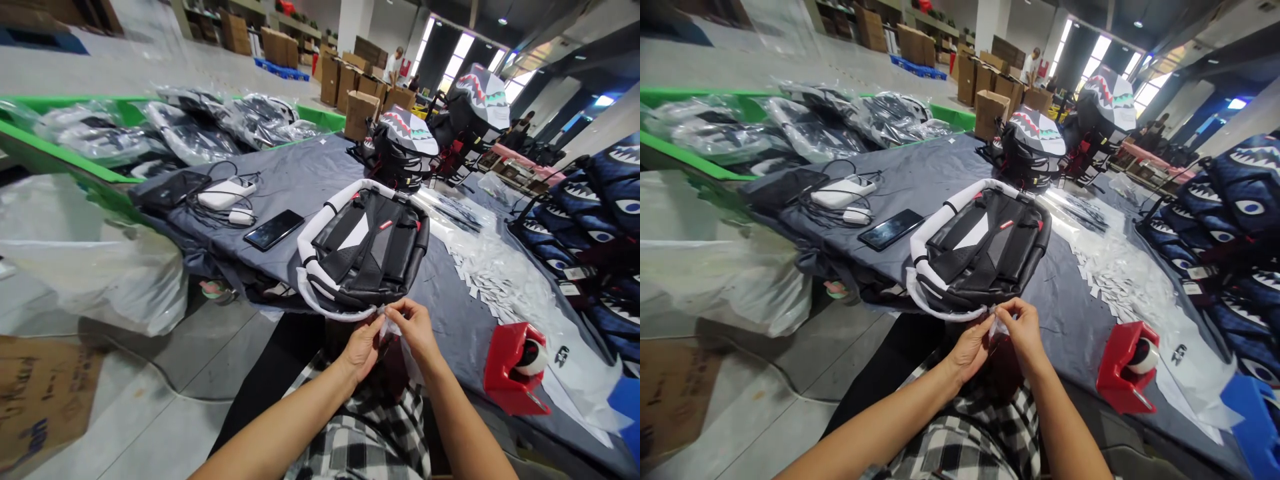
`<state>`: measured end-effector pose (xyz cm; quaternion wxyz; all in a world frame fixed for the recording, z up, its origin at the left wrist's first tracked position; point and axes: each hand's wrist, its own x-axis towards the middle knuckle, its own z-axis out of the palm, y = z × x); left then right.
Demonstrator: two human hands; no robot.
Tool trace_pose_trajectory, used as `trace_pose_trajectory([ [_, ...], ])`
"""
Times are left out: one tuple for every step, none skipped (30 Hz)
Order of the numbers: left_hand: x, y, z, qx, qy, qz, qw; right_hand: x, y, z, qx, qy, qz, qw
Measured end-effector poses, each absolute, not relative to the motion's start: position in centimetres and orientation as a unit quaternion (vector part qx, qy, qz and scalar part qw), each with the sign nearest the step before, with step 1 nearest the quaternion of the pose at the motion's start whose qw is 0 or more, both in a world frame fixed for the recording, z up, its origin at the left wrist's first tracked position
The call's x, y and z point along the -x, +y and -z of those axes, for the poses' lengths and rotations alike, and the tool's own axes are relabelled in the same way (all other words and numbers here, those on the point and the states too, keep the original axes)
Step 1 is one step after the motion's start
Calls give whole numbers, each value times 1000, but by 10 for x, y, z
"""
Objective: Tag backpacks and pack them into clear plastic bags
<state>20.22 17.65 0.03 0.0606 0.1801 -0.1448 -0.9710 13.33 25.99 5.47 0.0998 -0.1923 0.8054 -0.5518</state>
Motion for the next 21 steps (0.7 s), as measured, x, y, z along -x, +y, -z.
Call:
trace_pose_trajectory([
  [-203, 177, -2, -182, -153, 969, 68, -133, 259, -54, 186, 799, 561, 110],
  [-203, 177, -3, -186, -160, 967, 75, -134, 259, -53, 182, 795, 567, 115],
  [-203, 176, -5, -191, -167, 964, 79, -134, 260, -52, 176, 795, 571, 110],
  [-203, 176, -6, -195, -176, 961, 79, -135, 264, -51, 170, 798, 570, 97],
  [-204, 176, -7, -200, -188, 959, 76, -137, 270, -50, 162, 806, 565, 74],
  [-204, 175, -7, -202, -201, 956, 71, -138, 279, -50, 150, 817, 556, 47],
  [-205, 175, -7, -204, -215, 953, 63, -140, 293, -50, 133, 829, 543, 17],
  [-206, 174, -7, -206, -228, 950, 56, -143, 310, -51, 112, 841, 529, -13],
  [-207, 174, -7, -209, -239, 947, 51, -146, 331, -53, 86, 851, 517, -40],
  [-208, 174, -6, -213, -246, 944, 48, -149, 356, -56, 56, 857, 508, -69],
  [-209, 173, -5, -222, -250, 941, 43, -153, 382, -60, 23, 859, 502, -100],
  [-209, 173, -4, -232, -252, 939, 38, -158, 409, -65, -11, 858, 495, -135],
  [-210, 173, -3, -245, -252, 936, 30, -164, 435, -71, -46, 856, 485, -172],
  [-210, 173, -2, -257, -251, 933, 21, -170, 459, -76, -81, 855, 468, -211],
  [-210, 172, -1, -269, -252, 930, 12, -176, 481, -81, -116, 853, 446, -246],
  [-209, 172, -1, -279, -255, 926, 3, -181, 499, -84, -149, 852, 425, -268],
  [-208, 171, 0, -284, -259, 923, -4, -185, 513, -85, -175, 851, 411, -275],
  [-208, 171, 0, -286, -265, 921, -10, -188, 523, -85, -194, 851, 405, -271],
  [-208, 170, 0, -287, -269, 919, -11, -190, 529, -83, -206, 852, 406, -256],
  [-207, 170, 0, -289, -272, 918, -6, -190, 531, -80, -213, 852, 414, -239],
  [-208, 170, 0, -292, -274, 916, 0, -190, 531, -76, -218, 850, 426, -223],
])
